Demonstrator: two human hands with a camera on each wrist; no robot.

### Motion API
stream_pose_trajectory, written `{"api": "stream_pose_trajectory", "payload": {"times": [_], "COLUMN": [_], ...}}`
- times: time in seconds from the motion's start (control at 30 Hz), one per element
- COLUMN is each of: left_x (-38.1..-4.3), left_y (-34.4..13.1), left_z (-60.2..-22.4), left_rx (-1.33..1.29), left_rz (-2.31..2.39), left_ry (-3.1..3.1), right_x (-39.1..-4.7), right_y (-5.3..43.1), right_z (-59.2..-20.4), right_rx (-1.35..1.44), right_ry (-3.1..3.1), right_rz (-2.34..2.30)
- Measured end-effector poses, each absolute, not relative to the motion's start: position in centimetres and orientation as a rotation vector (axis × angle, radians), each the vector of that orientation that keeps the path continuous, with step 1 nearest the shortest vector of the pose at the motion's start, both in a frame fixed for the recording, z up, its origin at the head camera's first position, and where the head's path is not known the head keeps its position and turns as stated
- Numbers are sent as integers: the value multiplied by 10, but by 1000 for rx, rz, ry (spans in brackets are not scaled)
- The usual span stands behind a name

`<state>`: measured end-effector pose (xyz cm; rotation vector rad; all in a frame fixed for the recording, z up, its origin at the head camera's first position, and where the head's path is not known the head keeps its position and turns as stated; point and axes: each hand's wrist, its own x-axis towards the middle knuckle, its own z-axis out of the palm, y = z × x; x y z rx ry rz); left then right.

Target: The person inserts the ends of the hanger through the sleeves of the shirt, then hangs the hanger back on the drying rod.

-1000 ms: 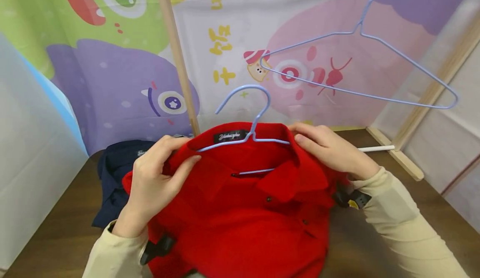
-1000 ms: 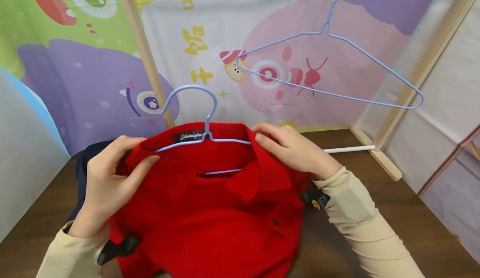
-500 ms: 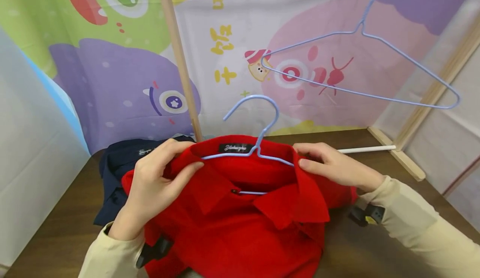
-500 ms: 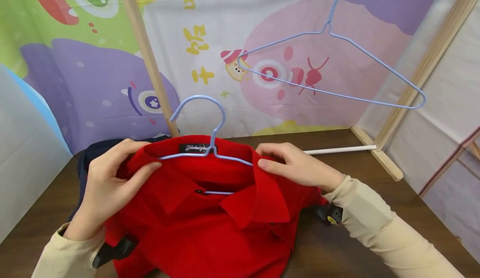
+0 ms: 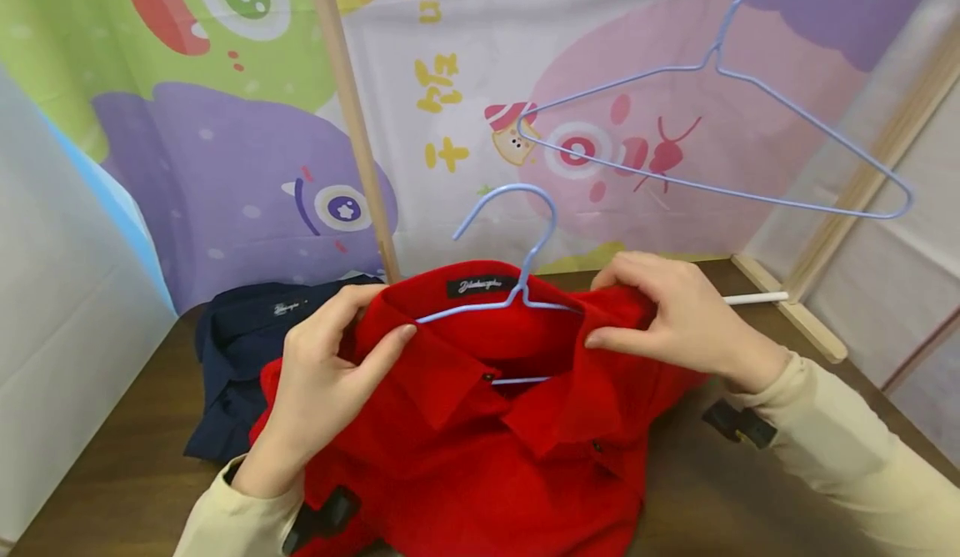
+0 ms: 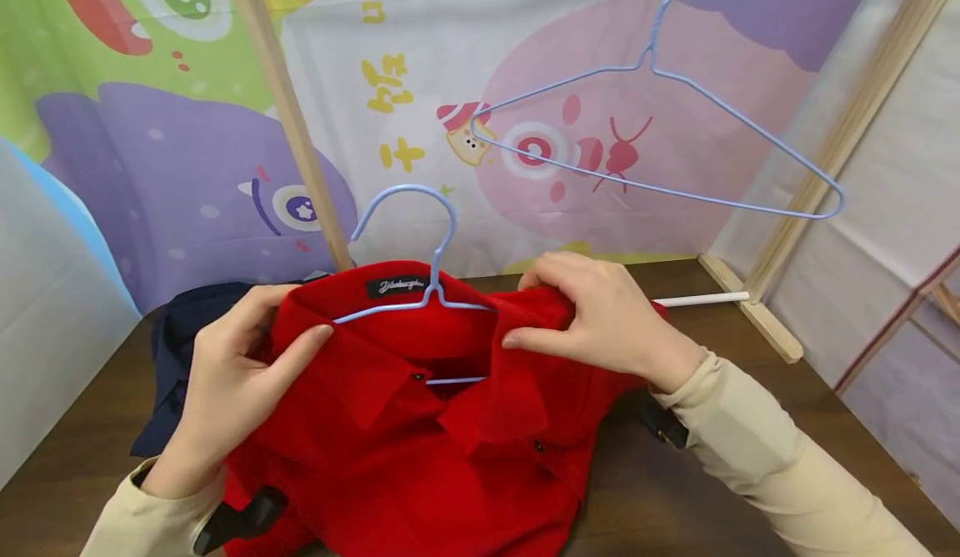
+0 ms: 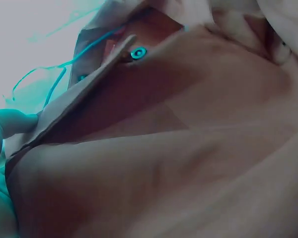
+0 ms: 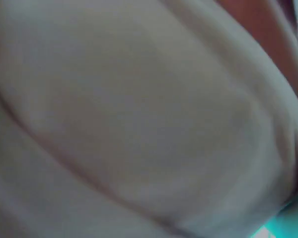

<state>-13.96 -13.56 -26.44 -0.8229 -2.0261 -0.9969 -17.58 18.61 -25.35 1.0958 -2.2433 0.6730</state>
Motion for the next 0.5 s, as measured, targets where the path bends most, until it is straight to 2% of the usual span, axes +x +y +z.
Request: {"api": "stream_pose_trajectory", "payload": {"times": [0.3,0.5], "left_x": [-138,-140], "left_y": [-127,-122], "left_z": [-261,-262], "left_rx": [-846,-874], "left_rz": [-1083,-1033], "left_ry": [-1988,-1987], "right_x": [-173,-174], "right_y": [174,167], "right_z": [-255,-263], "right_rx": [1372,1204], "right_ry": [-2146,-2128], "right_rz": [635,579]}}
